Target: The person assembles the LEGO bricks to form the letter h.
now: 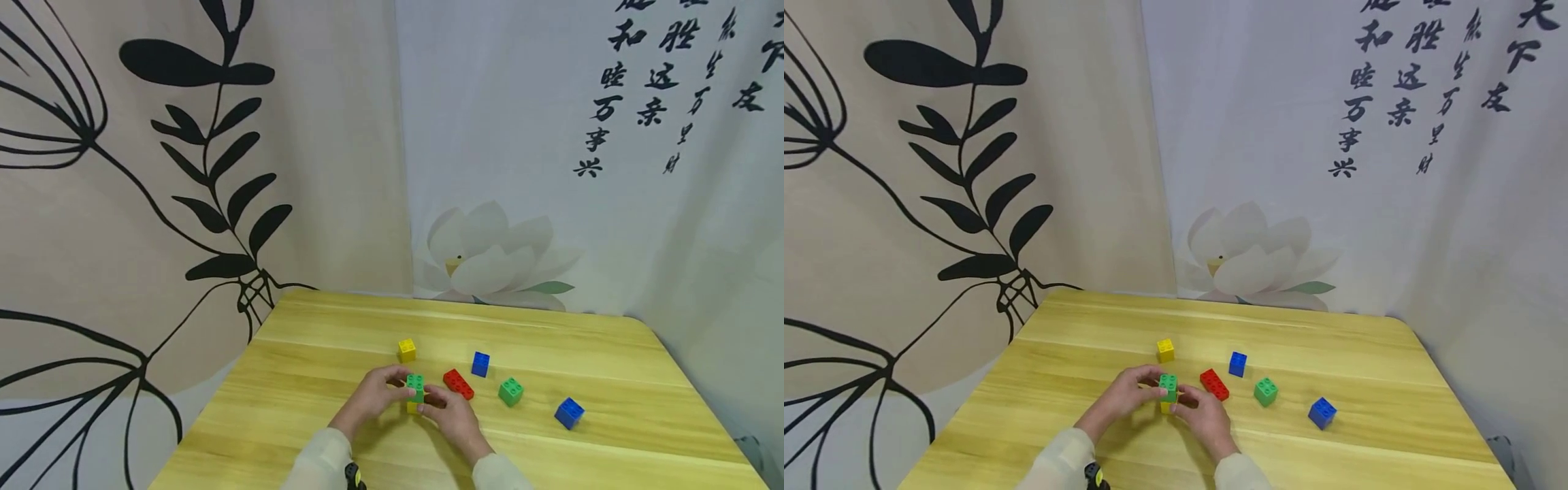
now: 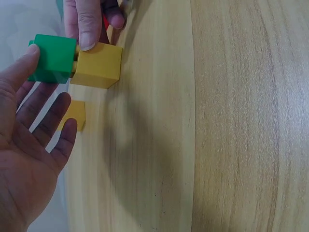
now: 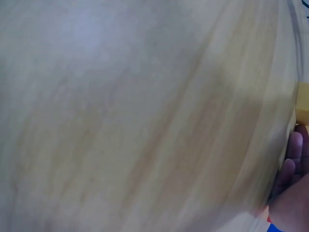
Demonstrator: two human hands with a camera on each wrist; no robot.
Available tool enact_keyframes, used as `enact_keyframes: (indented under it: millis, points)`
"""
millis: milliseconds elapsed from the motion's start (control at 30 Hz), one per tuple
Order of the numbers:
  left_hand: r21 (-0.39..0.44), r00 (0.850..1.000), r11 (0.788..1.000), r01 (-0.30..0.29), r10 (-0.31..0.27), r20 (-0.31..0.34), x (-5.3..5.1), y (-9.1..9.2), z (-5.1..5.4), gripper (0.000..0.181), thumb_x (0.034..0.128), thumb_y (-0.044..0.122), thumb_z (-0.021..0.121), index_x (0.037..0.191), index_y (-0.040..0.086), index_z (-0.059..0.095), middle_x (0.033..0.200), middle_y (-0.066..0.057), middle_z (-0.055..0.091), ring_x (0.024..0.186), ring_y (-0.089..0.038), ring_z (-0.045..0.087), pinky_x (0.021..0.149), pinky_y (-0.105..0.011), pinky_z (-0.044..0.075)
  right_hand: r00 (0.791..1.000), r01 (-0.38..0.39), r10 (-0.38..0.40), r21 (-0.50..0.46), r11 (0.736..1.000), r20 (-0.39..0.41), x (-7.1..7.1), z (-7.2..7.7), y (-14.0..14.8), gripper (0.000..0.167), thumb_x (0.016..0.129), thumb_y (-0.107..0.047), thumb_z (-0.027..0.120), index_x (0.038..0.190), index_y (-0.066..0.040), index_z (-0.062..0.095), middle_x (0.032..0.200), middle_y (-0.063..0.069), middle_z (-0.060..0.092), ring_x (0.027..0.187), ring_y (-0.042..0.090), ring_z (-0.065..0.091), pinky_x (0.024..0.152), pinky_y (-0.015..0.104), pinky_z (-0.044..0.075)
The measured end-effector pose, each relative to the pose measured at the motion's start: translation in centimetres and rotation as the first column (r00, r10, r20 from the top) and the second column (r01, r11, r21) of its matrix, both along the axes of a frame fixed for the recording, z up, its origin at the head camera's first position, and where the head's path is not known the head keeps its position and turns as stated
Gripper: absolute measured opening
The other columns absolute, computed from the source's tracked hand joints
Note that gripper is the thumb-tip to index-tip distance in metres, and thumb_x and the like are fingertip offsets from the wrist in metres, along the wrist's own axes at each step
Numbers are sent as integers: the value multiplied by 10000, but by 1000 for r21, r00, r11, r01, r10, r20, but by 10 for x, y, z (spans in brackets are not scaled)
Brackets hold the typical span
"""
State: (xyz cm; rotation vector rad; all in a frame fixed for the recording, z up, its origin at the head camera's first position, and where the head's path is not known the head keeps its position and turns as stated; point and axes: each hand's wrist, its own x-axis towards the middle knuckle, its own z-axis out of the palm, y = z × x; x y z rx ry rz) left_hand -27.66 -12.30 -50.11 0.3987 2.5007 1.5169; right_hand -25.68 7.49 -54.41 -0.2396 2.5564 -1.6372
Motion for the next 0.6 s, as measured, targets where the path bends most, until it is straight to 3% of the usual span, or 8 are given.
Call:
enact_keyframes:
  millis: [233,600]
  points:
    - [-24,1000,1000,17,-17,2,2,1,8,338,920,244,728,1228,118,675,1108,-17,662,1016,-218,586,814,-419,517,1000,-13,13,24,1000,10,-1,5,0,453,891,-273,753,1293,-91,653,1157,122,696,1074,319,639,893,539,504]
    - [2,999,999,38,-38,37,5,0,6,399,933,259,711,1287,89,644,1101,-2,652,974,-193,579,785,-379,516,999,-26,27,39,999,-24,-2,-1,1,434,886,-279,756,1270,-98,669,1131,101,707,1049,301,650,899,550,494]
